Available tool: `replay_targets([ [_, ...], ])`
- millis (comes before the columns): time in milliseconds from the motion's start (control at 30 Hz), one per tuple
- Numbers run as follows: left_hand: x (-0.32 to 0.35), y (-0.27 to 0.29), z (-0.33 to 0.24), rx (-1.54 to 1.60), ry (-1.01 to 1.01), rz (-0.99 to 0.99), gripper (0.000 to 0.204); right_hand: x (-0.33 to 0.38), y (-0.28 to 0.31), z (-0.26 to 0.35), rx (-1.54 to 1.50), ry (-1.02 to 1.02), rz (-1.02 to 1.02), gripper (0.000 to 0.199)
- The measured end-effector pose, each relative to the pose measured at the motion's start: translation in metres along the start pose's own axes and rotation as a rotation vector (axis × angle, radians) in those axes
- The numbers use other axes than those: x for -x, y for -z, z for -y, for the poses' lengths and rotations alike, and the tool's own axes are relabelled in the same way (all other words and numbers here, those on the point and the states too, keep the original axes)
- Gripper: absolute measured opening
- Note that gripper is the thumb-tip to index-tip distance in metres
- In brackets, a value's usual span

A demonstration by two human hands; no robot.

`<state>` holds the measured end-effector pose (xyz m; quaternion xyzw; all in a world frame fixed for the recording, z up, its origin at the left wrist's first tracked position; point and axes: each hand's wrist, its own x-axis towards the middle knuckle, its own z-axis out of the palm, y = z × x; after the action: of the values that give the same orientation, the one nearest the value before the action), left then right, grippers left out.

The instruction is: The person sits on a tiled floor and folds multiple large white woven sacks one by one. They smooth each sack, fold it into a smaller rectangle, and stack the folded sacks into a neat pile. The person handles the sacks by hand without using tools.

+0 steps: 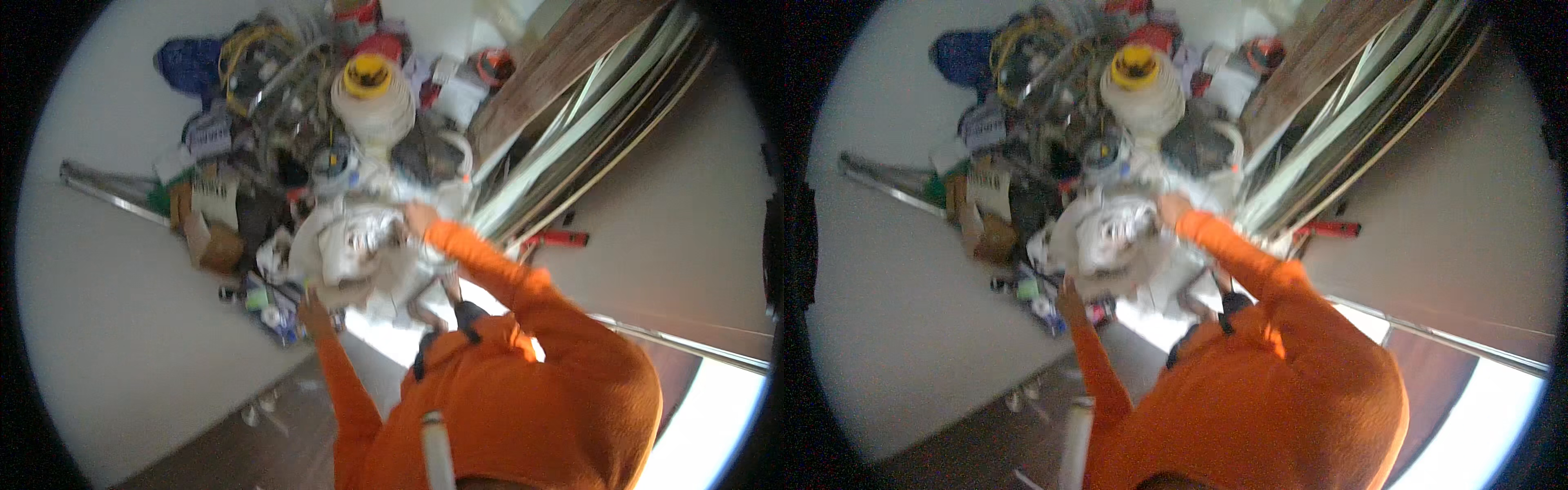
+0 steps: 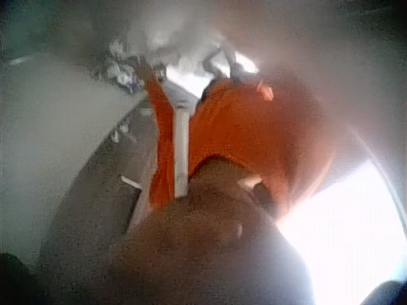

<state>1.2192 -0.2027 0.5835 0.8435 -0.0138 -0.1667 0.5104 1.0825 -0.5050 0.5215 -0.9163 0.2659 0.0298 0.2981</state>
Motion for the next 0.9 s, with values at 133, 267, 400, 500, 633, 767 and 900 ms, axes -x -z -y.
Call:
replay_targets([
  [133,-0.002,0.013,-0.012,0.237,-0.195,-0.031,0.046,0.010,0.020,0.073,-0.371,0.111,-0.365,0.046],
  [267,-0.020,0.034,-0.002,0.060,-0.023,0.242,0.042,-0.015,-0.014,0.020,-0.692,0.277,-0.017,0.041],
  [400,-0.043,-0.001,0.031,0.185,0.139,0.386,0.036,0.004,-0.071,-0.049,-0.841,0.223,-0.109,0.029],
  [500,-0.060,-0.049,0.028,0.301,0.182,0.592,0.036,0.020,-0.059,-0.092,-1.066,0.173,-0.078,0.024],
  [633,-0.118,-0.120,0.007,-0.119,-0.681,0.714,0.032,0.038,0.012,-0.116,-1.113,0.091,-0.284,0.023],
  [767,-0.218,-0.193,-0.053,-0.521,-0.791,0.565,0.031,0.000,0.101,-0.144,-0.730,-0.053,-0.558,0.014],
  [900,-0.194,-0.338,-0.275,0.318,-0.138,0.883,0.046,-0.062,0.207,-0.241,-0.594,0.015,-0.888,0.007],
])
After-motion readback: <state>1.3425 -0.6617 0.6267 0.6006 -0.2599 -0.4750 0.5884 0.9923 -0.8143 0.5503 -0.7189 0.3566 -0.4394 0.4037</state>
